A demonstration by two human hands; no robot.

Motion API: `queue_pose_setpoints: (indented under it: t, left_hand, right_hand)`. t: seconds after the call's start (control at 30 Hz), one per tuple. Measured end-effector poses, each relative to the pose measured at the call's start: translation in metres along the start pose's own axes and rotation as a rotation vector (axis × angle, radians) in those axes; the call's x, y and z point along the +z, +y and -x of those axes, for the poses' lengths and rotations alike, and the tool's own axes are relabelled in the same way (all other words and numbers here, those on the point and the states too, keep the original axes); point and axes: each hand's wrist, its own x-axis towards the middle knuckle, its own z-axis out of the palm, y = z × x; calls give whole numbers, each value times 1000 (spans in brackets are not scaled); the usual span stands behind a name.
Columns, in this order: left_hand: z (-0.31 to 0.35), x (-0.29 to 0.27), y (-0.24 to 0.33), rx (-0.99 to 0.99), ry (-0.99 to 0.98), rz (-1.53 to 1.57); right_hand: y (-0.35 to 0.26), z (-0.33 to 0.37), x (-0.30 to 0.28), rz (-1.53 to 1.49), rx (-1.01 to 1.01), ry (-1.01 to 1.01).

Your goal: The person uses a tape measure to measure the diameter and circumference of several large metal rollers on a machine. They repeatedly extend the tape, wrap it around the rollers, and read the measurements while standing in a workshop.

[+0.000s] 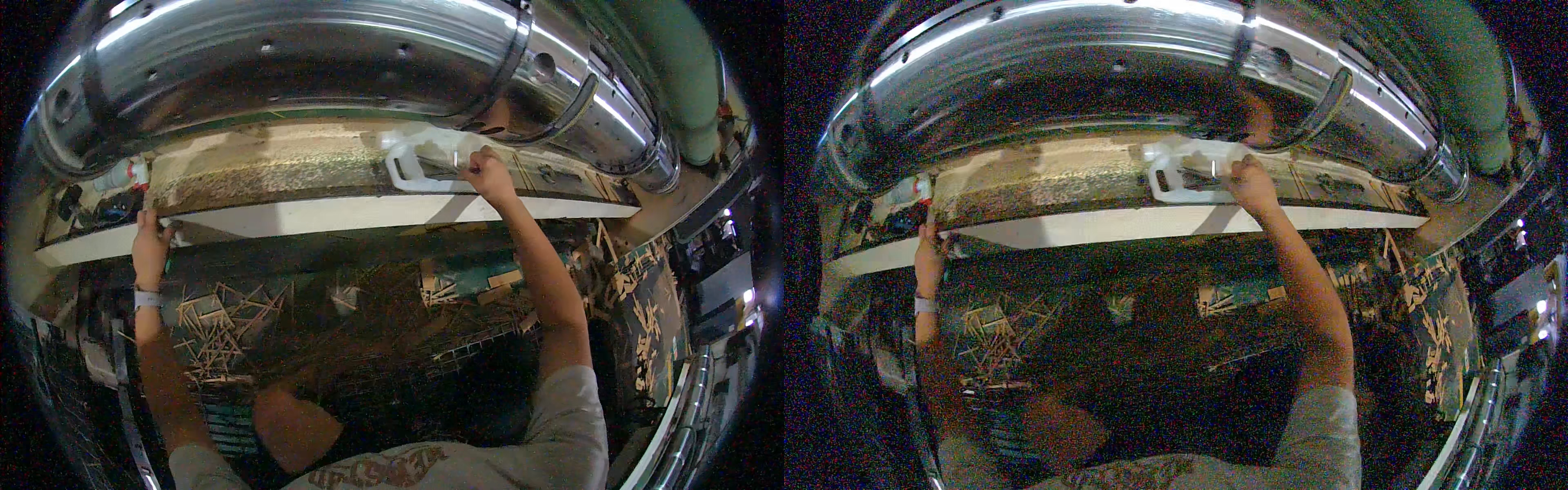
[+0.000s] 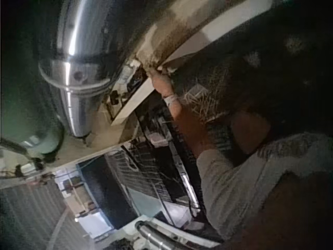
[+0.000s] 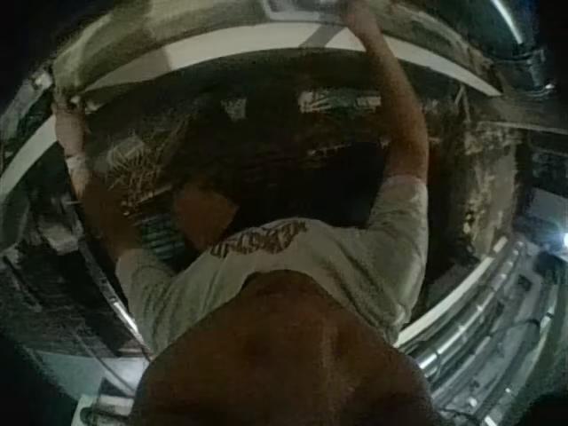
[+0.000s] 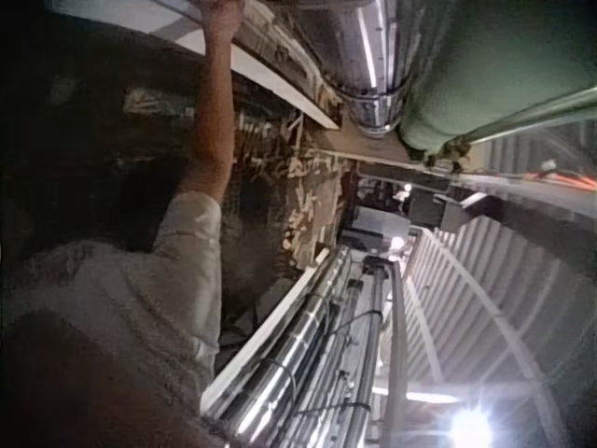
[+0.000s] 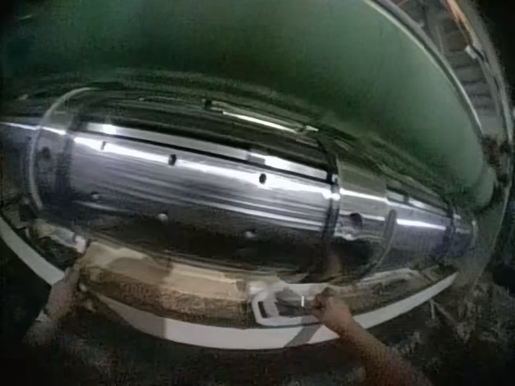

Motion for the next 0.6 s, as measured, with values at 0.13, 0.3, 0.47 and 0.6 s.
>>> queue_pose_setpoints:
  t: [0.13,0.3,0.47,0.6]
  left_hand:
    - [-5,-2,4,22,-13,1]
    - [-10,-4,3,-14,-77,62]
    - [-5,6,-25,23,-32,-3]
    - [-6,14,-48,-72,-99,162]
  right_hand:
    - [24,-30,27,99,-131,-6]
    - [47,-62,78,29,-185,-100]
    - [31,-65,71,8,-376,-191]
    - [21,-71,68,27,-273,-308]
